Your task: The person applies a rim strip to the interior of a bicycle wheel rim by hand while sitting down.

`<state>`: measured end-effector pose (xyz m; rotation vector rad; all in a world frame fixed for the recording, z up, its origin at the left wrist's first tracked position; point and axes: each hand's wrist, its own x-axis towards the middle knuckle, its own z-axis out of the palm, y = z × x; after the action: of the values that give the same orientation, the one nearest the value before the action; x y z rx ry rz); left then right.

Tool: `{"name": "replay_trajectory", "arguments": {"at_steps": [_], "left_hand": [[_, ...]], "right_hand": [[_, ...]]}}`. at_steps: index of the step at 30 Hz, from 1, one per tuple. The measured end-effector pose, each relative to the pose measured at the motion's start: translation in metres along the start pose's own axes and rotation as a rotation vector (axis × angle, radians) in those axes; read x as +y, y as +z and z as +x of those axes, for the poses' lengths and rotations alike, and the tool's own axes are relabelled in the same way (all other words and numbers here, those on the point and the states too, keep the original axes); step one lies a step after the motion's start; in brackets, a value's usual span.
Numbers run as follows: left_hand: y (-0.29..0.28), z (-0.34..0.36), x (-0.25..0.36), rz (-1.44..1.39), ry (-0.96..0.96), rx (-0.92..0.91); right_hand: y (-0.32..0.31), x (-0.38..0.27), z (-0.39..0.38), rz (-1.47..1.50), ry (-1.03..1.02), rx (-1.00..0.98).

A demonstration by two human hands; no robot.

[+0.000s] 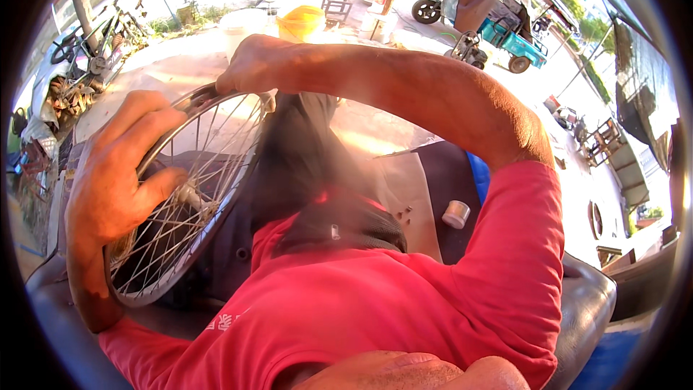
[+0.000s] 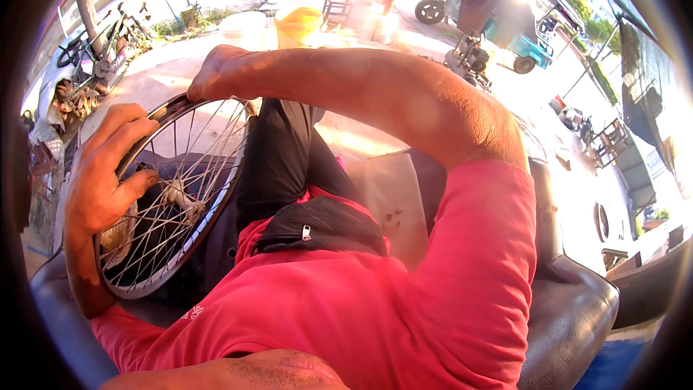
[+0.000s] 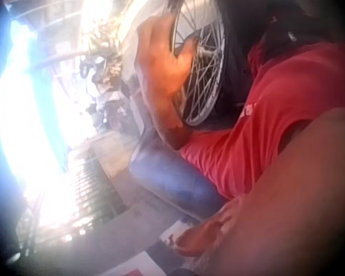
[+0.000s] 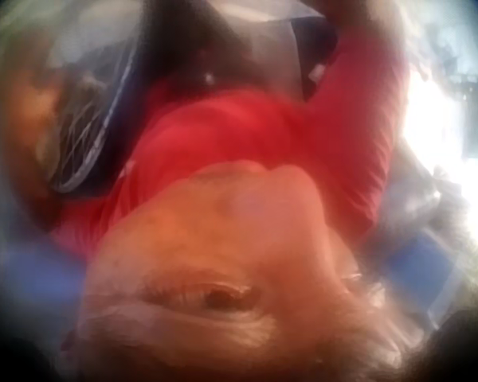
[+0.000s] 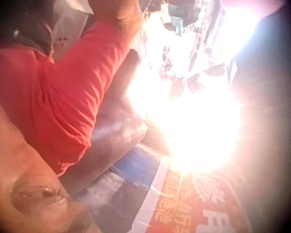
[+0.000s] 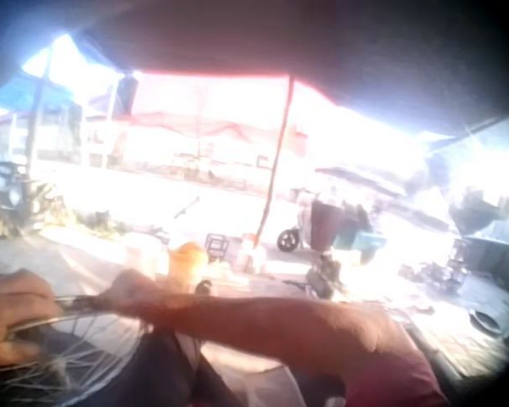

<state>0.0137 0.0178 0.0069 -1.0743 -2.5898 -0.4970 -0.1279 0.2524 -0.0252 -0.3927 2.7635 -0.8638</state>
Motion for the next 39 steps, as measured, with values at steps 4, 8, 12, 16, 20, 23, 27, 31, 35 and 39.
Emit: {"name": "replay_trajectory", "arguments": {"at_steps": [4, 8, 12, 16, 20, 23, 27, 31, 35, 39], "left_hand": [[-0.001, -0.001, -0.002, 0.018, -0.014, -0.025], [0.0, -0.001, -0.003, 0.022, 0.003, -0.005], [-0.002, -0.001, -0.002, -0.009, 0.002, -0.019], [-0.003, -0.001, -0.001, -0.012, 0.005, -0.025], [-0.003, -0.001, -0.002, -0.016, 0.012, -0.01], [-0.004, -0.001, -0.003, -0.02, 0.005, -0.02], [-0.004, -0.002, -0.004, -0.001, 0.01, -0.028], [-0.004, -0.002, -0.004, -0.001, 0.008, -0.03], [-0.004, -0.002, -0.005, 0.013, 0.013, -0.02], [-0.003, -0.002, -0.006, 0.013, 0.03, -0.019]], "right_hand": [[-0.004, -0.004, -0.003, 0.094, -0.086, -0.113], [-0.007, -0.005, -0.017, 0.059, 0.02, 0.028], [-0.001, 0.008, -0.001, -0.023, -0.013, 0.044], [0.007, 0.029, 0.023, 0.2, -0.439, -0.094], [0.0, 0.025, 0.008, 0.038, -0.306, -0.045], [-0.007, 0.009, -0.012, -0.046, -0.071, 0.011], [-0.007, 0.0, -0.01, 0.105, -0.112, -0.066], [-0.003, 0.005, -0.002, 0.157, -0.198, -0.065], [-0.005, 0.005, -0.012, 0.114, -0.04, -0.001], [-0.006, 0.008, -0.009, 0.039, -0.102, -0.023]]}}
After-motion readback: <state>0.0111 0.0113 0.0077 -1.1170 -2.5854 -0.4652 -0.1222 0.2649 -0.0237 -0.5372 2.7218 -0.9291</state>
